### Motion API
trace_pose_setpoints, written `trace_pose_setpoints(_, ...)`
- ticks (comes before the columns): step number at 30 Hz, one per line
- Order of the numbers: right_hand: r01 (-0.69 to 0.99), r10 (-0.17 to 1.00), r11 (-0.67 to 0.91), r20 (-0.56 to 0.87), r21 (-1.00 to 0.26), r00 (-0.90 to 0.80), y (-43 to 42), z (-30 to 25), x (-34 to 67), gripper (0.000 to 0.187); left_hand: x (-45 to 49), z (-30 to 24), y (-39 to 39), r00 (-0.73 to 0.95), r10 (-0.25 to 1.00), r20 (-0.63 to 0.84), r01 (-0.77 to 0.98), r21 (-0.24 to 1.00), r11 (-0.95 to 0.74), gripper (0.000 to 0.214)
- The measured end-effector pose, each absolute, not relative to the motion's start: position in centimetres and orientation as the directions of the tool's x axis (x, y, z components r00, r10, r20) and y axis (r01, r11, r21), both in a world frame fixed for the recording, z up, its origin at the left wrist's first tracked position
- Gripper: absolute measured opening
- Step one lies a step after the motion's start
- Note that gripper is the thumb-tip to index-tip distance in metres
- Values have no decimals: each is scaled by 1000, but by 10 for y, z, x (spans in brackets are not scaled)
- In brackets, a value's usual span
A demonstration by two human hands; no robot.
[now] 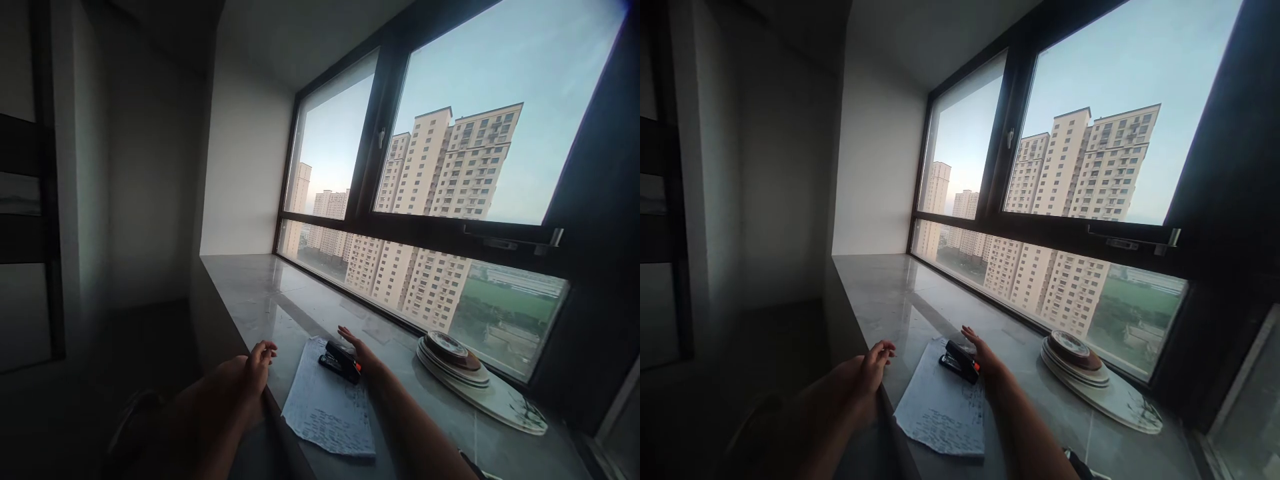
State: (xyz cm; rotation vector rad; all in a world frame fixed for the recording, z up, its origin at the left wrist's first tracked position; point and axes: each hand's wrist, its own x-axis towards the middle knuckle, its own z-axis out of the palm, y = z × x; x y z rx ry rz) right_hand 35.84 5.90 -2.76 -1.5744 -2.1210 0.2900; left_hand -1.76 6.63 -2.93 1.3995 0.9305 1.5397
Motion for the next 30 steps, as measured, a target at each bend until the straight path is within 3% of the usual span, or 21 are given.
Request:
trace_pose_setpoints(3, 923, 985, 141, 148, -359, -92, 79, -30, 345, 67, -16, -27, 66, -44, 928, 369, -122, 920, -372, 30)
trace_pose_setpoints(7, 960, 996, 85, 40, -266, -77, 100, -31, 324, 58, -15, -26, 64, -67, 936, 346, -152, 924, -352, 30)
trace_pose_setpoints(13, 974, 989, 146, 2, -171, -148, 134, -29, 278, 59, -16, -35, 70, -86, 941, 329, -145, 930, -338, 28)
trace_pose_setpoints(21, 964, 966, 252, 84, -85, -245, 159, -23, 209, 57, -22, -36, 79, -101, 928, 360, -105, 923, -370, 29)
trace_pose_setpoints(30, 969, 967, 244, 85, -32, -240, 106, -27, 258, 55, -20, -32, 66, -39, 934, 355, -109, 928, -357, 26)
